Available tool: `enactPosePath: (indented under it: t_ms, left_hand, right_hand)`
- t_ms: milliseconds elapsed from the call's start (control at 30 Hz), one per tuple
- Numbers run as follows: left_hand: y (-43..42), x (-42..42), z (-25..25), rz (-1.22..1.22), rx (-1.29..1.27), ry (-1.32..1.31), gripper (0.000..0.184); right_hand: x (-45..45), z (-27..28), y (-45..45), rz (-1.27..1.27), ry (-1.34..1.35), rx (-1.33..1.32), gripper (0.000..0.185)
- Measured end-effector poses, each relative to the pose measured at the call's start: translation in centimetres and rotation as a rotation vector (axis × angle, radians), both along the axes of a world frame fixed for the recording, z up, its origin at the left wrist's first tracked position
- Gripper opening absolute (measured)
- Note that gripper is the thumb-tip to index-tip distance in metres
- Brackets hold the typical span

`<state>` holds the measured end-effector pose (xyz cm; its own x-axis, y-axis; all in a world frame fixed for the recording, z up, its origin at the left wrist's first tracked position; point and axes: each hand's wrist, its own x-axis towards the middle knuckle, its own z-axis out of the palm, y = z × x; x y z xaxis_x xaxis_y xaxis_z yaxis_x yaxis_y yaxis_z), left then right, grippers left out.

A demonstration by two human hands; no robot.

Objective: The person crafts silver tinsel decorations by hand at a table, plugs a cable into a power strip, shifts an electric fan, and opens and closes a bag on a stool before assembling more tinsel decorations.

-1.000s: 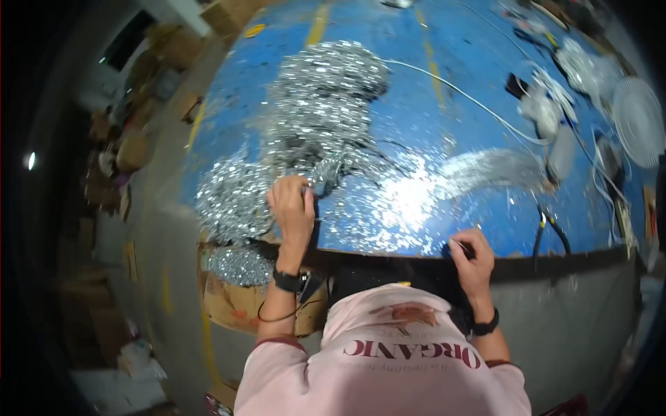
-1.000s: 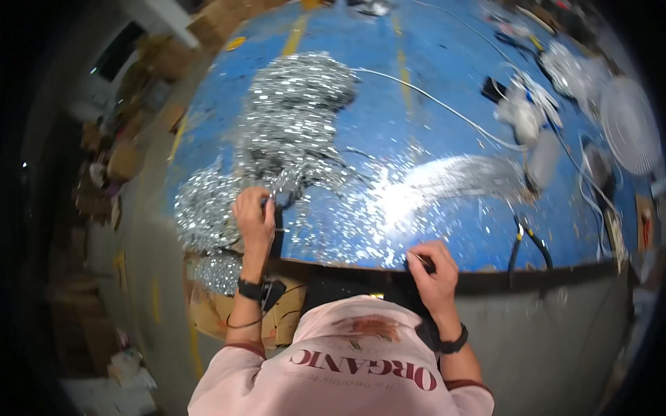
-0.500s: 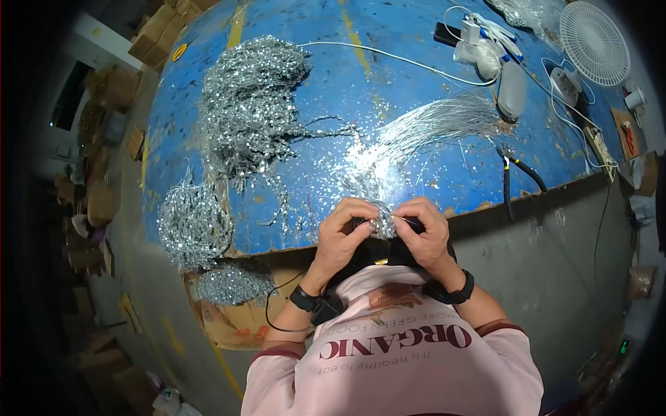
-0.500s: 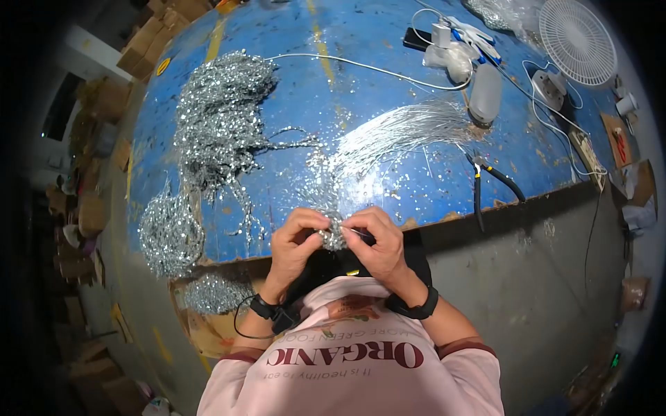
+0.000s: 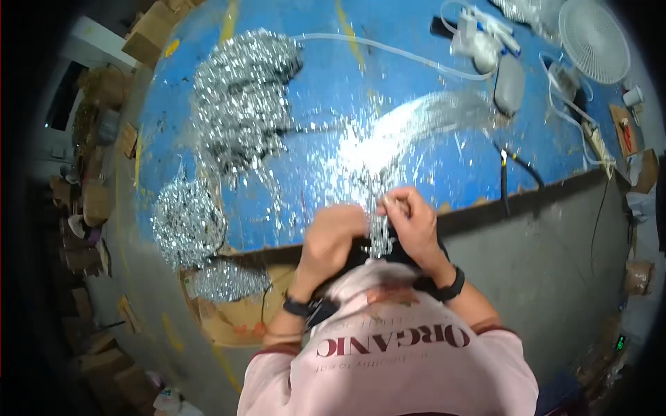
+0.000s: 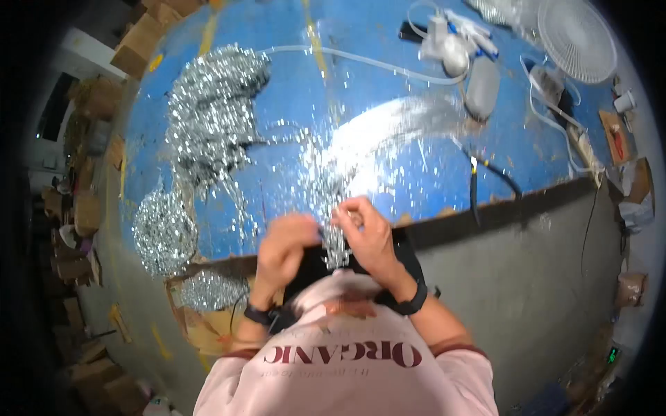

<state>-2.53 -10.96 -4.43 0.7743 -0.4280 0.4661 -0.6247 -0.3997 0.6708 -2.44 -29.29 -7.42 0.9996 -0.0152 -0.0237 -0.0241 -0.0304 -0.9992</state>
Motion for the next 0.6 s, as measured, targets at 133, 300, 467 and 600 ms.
enactPosePath:
  t_ms: [133, 300, 467, 600]
  left_hand:
    - [-0.2, -0.9, 0.5, -0.265, 0.478, -0.125, 0.038]
    - [-0.6, -0.5, -1.3, -0.243, 0.401, -0.241, 0.028]
    - [-0.9, 0.0, -1.6, -0.209, 0.187, -0.169, 0.019]
    - [0.2, 0.7, 0.1, -0.001, -0.568, 0.486, 0.02]
  right_hand:
    - [0.2, 0.3, -0.4, 0.007, -0.083, -0.226, 0.011]
    - [0.3, -0.1, -0.3, 0.037, -0.079, 0.03, 0.006]
    - [0.4, -0.8, -0.7, -0.002, -0.108, 0.236, 0.007]
    - [0.5, -0.8, -2.3, -0.146, -0.131, 0.357, 0.007]
